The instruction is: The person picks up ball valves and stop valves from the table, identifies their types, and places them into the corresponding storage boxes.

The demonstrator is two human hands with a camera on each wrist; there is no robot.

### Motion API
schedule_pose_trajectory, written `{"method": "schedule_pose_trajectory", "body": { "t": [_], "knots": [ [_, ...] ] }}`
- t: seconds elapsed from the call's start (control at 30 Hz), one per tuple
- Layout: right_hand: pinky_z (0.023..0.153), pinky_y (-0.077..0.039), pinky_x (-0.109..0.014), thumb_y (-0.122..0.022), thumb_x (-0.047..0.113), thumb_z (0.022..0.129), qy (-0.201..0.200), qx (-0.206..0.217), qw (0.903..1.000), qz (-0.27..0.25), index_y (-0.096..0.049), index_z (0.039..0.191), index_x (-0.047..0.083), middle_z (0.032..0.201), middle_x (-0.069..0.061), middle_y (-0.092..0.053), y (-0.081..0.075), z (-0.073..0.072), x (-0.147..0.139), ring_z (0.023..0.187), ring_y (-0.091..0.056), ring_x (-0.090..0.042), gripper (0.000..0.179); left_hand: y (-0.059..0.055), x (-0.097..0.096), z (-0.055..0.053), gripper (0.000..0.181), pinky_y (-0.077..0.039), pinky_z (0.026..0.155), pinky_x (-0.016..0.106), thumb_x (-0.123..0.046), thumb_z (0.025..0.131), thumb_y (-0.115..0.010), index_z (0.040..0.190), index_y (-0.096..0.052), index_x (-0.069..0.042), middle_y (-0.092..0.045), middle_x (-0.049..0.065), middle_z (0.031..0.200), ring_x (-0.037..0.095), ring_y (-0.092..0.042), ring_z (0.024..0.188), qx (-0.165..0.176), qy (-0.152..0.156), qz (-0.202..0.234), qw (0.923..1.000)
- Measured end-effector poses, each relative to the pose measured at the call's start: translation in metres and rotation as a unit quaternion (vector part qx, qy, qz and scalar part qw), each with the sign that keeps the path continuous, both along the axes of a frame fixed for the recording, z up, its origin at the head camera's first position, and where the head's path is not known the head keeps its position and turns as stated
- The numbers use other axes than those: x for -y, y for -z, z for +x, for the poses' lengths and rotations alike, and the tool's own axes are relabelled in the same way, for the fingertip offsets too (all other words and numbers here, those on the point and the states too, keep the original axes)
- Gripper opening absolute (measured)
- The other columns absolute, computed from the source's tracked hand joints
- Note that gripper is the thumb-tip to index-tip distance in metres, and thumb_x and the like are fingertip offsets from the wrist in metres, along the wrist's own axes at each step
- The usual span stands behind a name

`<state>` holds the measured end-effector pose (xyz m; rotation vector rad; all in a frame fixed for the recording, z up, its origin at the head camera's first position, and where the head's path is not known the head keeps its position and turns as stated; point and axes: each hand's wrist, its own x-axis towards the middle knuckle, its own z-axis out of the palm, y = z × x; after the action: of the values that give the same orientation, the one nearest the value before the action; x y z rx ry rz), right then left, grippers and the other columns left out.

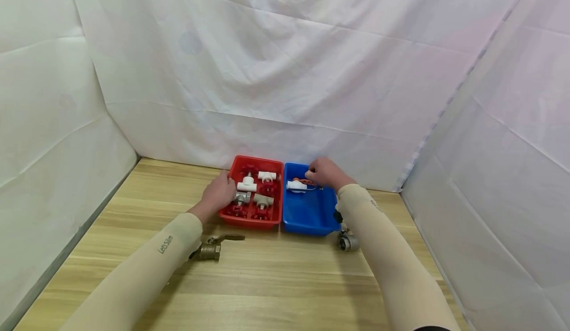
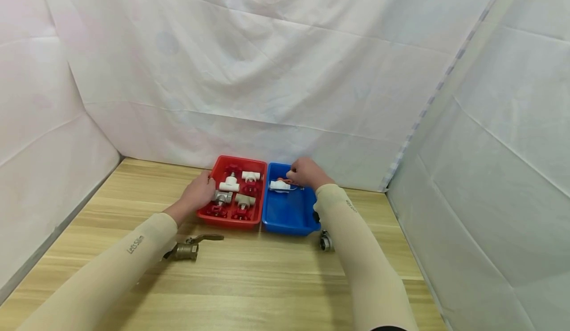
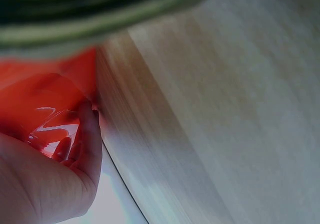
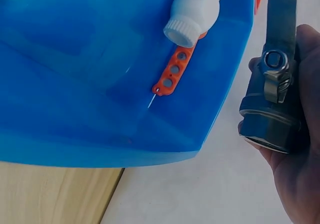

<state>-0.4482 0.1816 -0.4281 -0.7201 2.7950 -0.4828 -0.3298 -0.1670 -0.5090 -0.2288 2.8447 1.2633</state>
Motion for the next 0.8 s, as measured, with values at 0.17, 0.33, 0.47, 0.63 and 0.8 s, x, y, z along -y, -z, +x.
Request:
{"method": "schedule_pose_trajectory", "body": {
  "t": [0.17, 0.33, 0.47, 0.63, 0.8],
  "knots": [
    [0.064, -0.047, -0.037, -0.063, 0.021, 0.109, -0.005, -0.003, 1.0, 0.003, -0.06, 0.066, 0.014, 0.061, -0.001, -0.048, 0.001, 0.001, 0.001, 0.06, -0.055, -0.022, 0.044, 0.0, 0.001, 0.0, 0.052, -0.055, 0.102, 0.062, -0.027, 0.116, -0.032, 0.156, -0.042, 0.005, -0.064, 0.025, 0.13, 0.04, -0.065, 0.11, -0.014, 0.0, -0.004, 0.9999],
    [0.065, -0.049, -0.037, -0.062, 0.021, 0.108, -0.003, -0.004, 0.9999, 0.014, -0.071, 0.075, 0.005, 0.063, -0.002, -0.054, 0.006, -0.002, 0.001, 0.062, -0.058, -0.022, 0.038, -0.001, 0.0, 0.001, 0.053, -0.055, 0.104, 0.062, -0.027, 0.116, -0.032, 0.157, -0.041, 0.005, -0.064, 0.025, 0.131, 0.039, -0.064, 0.11, -0.008, 0.002, 0.0, 1.0],
    [0.065, -0.05, -0.037, -0.064, 0.024, 0.11, -0.002, -0.005, 0.9998, 0.02, -0.07, 0.074, 0.007, 0.064, -0.003, -0.055, 0.011, -0.005, 0.0, 0.063, -0.059, -0.023, 0.041, -0.001, -0.001, 0.001, 0.052, -0.056, 0.104, 0.061, -0.027, 0.116, -0.033, 0.158, -0.04, 0.004, -0.064, 0.025, 0.132, 0.039, -0.064, 0.11, -0.002, 0.001, 0.004, 1.0],
    [0.064, -0.049, -0.036, -0.065, 0.026, 0.112, 0.001, -0.004, 0.9995, 0.032, -0.066, 0.07, 0.009, 0.064, -0.002, -0.052, 0.017, -0.007, -0.002, 0.063, -0.057, -0.022, 0.045, 0.001, -0.003, 0.0, 0.052, -0.057, 0.104, 0.061, -0.028, 0.116, -0.034, 0.158, -0.04, 0.003, -0.064, 0.024, 0.132, 0.039, -0.064, 0.11, -0.001, -0.002, 0.003, 1.0],
    [0.064, -0.049, -0.036, -0.064, 0.025, 0.111, 0.002, -0.005, 0.9991, 0.042, -0.069, 0.072, 0.007, 0.064, -0.001, -0.053, 0.019, -0.008, -0.005, 0.064, -0.059, -0.022, 0.043, 0.001, -0.004, 0.0, 0.053, -0.056, 0.105, 0.062, -0.028, 0.116, -0.035, 0.158, -0.04, 0.003, -0.063, 0.025, 0.134, 0.04, -0.065, 0.113, -0.001, -0.004, 0.001, 1.0]
  ]
}}
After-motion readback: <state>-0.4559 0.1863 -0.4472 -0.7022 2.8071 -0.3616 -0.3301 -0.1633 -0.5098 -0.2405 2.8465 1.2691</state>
